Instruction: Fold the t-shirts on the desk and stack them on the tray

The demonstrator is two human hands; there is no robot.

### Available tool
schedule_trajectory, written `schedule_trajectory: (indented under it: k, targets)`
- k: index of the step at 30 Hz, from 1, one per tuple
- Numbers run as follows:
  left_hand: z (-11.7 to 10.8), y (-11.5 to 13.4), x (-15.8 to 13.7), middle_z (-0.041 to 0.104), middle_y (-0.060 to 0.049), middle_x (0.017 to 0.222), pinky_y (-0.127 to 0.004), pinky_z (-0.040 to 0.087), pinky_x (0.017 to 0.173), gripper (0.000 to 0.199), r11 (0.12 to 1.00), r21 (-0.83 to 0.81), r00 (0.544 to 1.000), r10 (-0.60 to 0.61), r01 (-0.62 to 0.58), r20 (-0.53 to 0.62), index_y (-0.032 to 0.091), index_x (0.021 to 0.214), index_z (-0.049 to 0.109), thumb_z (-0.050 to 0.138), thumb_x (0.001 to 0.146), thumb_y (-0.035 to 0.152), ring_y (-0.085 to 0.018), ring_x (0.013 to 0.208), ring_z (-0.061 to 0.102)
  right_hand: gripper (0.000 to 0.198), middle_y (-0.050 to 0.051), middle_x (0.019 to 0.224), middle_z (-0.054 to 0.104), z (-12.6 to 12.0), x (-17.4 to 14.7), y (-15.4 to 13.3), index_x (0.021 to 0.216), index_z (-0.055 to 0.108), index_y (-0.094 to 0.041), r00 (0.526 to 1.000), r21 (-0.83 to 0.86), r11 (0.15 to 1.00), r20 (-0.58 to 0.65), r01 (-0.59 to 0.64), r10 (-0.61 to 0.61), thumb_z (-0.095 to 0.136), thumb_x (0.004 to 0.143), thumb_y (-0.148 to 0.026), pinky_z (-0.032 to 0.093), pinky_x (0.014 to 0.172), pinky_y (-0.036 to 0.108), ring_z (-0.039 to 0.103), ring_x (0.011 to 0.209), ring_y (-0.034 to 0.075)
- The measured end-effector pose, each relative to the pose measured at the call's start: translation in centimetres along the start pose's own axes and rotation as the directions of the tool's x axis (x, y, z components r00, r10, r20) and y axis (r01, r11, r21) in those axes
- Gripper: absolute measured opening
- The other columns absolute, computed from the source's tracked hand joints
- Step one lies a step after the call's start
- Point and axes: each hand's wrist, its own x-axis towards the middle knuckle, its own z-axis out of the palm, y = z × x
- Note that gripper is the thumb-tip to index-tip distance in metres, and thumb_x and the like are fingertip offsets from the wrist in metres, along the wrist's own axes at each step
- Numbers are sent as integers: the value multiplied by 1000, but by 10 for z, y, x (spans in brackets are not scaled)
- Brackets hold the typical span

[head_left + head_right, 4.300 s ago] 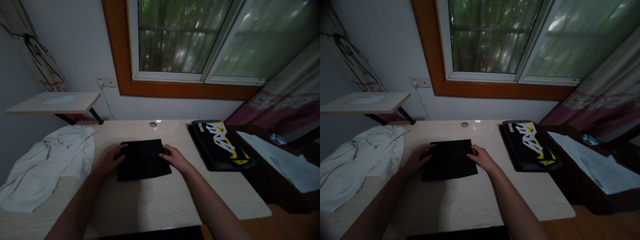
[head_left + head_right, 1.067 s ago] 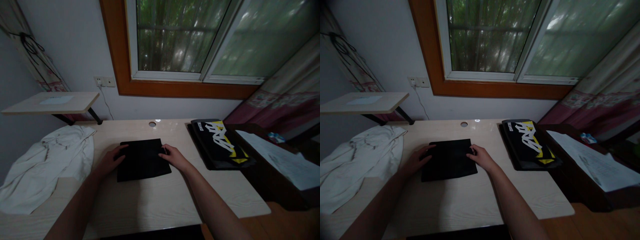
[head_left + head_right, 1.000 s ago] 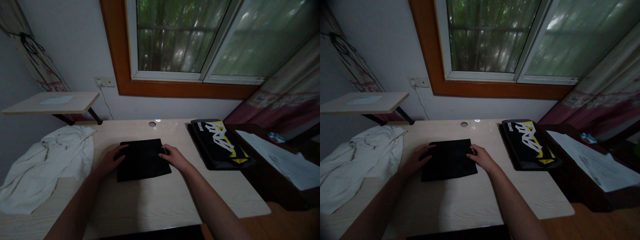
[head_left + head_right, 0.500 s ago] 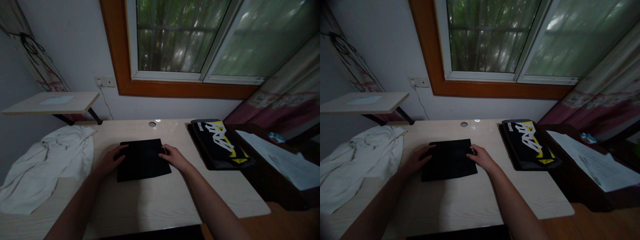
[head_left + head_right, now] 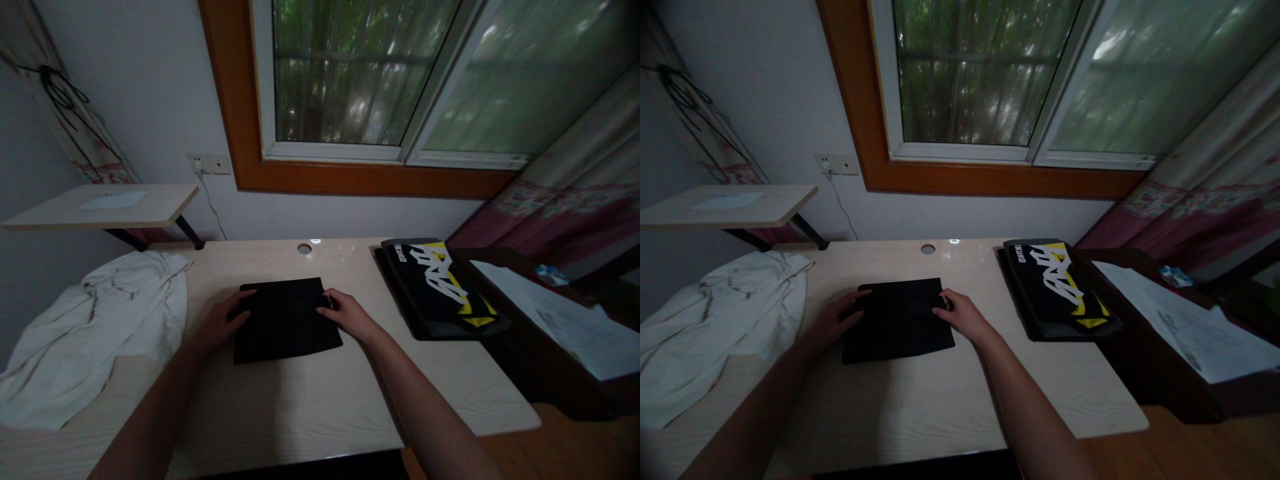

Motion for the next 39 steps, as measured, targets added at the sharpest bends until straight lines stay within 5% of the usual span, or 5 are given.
schedule_trajectory:
  k: [11,19,25,39]
  targets:
    - [0,1,0,72,-6,104,-45,50,98,52,1000,7,1000,-8,8,6,26,144,53,54,94,40,-27,103,67,25,-3,76,56,1,1,0,95,61,-22,1000,5,1000,4,-13,13,69,83,-42,39,66,27,52,71,16]
    - [-1,5,0,68,-7,127,-43,50,98,51,1000,15,1000,-15,16,-16,28,142,55,56,93,41,-27,111,66,24,-3,77,56,1,1,1,94,61,-22,1000,16,1000,3,-10,10,70,82,-41,39,67,27,52,71,16]
    - [-1,6,0,71,-7,120,-40,53,91,54,999,36,1000,-11,10,20,27,145,51,54,94,43,-25,100,69,27,-4,74,53,-1,0,-1,93,61,-22,999,91,995,4,-33,33,71,81,-44,39,65,27,50,69,15]
    - [9,17,-5,54,-8,150,-48,48,108,81,999,41,996,-27,23,86,33,157,30,68,85,38,-31,130,58,35,-3,82,59,1,-5,-6,97,61,-22,999,347,938,-44,2,14,77,79,-48,44,72,29,55,76,16]
